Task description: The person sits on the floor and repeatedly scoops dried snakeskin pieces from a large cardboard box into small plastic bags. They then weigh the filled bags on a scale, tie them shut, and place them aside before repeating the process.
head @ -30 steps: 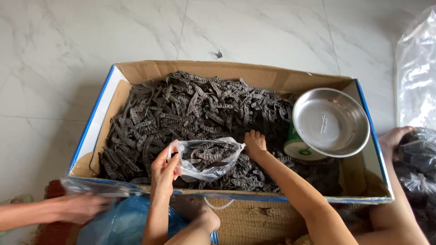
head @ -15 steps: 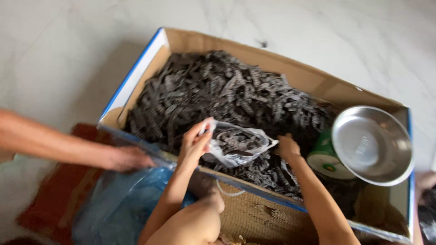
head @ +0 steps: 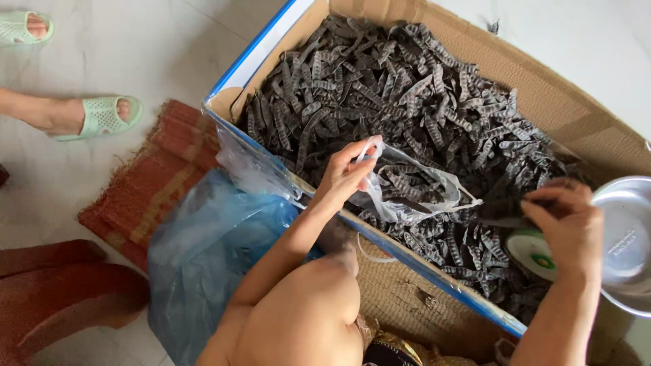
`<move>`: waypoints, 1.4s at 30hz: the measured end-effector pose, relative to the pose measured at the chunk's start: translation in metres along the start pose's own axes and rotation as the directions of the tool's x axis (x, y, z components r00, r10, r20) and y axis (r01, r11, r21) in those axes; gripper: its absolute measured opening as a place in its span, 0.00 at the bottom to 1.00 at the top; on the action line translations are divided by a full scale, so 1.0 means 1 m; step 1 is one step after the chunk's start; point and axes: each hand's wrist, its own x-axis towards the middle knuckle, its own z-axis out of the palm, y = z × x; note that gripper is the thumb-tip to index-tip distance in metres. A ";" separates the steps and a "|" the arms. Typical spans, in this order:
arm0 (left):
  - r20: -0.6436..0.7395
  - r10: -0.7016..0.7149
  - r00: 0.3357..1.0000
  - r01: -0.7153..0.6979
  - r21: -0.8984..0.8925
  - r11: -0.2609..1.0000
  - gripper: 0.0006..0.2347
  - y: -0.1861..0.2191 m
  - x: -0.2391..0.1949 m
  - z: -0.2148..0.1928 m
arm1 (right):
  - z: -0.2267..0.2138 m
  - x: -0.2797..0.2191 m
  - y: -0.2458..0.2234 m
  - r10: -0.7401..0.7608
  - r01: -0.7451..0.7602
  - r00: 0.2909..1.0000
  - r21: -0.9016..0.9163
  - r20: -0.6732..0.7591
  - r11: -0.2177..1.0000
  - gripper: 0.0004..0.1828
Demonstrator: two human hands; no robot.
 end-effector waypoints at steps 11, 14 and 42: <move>-0.007 -0.083 0.996 0.083 -0.048 0.995 0.17 0.007 -0.001 -0.006 | 0.148 0.006 -0.137 -0.597 0.606 0.774 0.028 0.211 0.795 0.24; 0.022 -0.070 0.997 0.071 -0.064 0.995 0.18 0.011 0.002 -0.010 | 0.141 0.001 -0.125 -0.610 0.628 0.767 -0.040 0.201 0.777 0.23; 0.688 -0.137 0.713 -0.192 0.379 0.905 0.07 0.257 0.050 0.252 | -0.183 -0.079 -0.111 -0.148 0.425 0.881 0.616 -0.449 0.663 0.05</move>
